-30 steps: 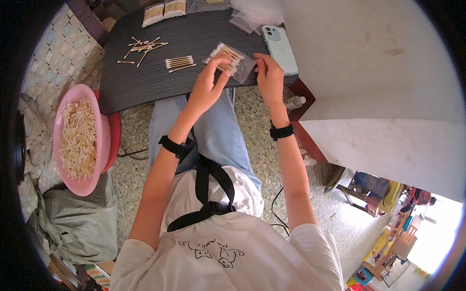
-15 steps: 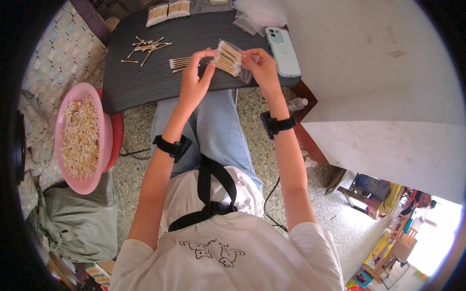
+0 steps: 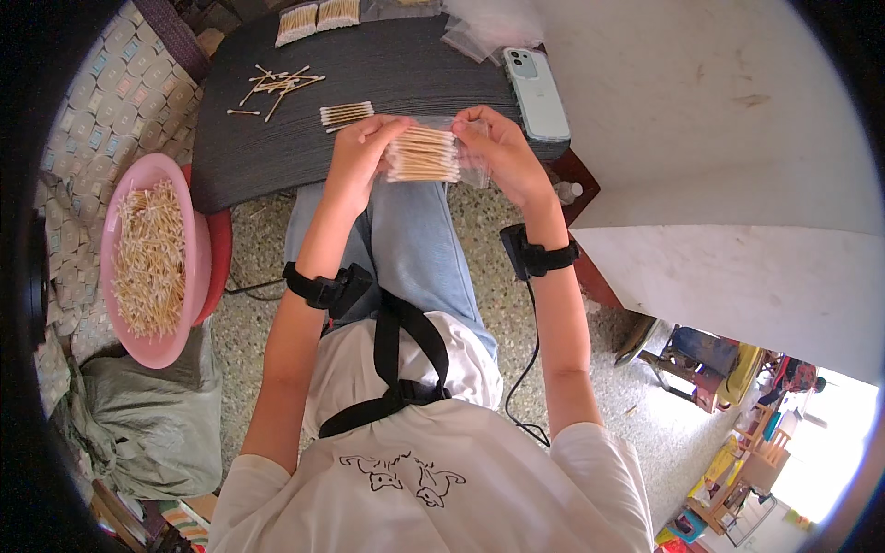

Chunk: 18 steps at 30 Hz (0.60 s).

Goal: The person picks up several cotton swabs from a table, aligns them, and places them into a small plastic bag.

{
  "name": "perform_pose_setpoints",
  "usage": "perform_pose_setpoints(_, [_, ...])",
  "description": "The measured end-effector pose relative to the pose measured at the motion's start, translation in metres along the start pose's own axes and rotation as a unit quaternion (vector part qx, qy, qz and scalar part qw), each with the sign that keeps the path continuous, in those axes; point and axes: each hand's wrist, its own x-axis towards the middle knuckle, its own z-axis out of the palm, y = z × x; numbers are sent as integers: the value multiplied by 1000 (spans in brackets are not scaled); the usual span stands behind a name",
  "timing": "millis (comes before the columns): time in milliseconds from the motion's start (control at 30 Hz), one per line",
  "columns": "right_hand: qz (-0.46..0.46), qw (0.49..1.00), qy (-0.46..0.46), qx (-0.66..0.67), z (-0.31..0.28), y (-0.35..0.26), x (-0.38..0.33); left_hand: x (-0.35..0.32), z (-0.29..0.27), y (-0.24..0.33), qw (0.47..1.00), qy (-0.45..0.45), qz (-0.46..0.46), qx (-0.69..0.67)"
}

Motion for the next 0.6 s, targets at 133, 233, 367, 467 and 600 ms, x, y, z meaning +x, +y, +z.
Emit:
perform_pose_setpoints(133, [-19,999,41,-24,-1,7,4,-2,-4,-2,1000,-9,3,23])
perform_pose_setpoints(233, [-11,996,79,-38,7,5,4,-4,-3,-2,999,6,23,33])
perform_pose_setpoints(367, [1,997,47,-64,11,2,2,-6,-5,-3,995,-3,52,83])
perform_pose_setpoints(467, [-16,993,35,-114,11,0,2,-6,-3,-4,994,-5,62,89])
perform_pose_setpoints(600, [-30,989,57,-133,14,-1,2,-6,-3,-5,995,-7,9,97])
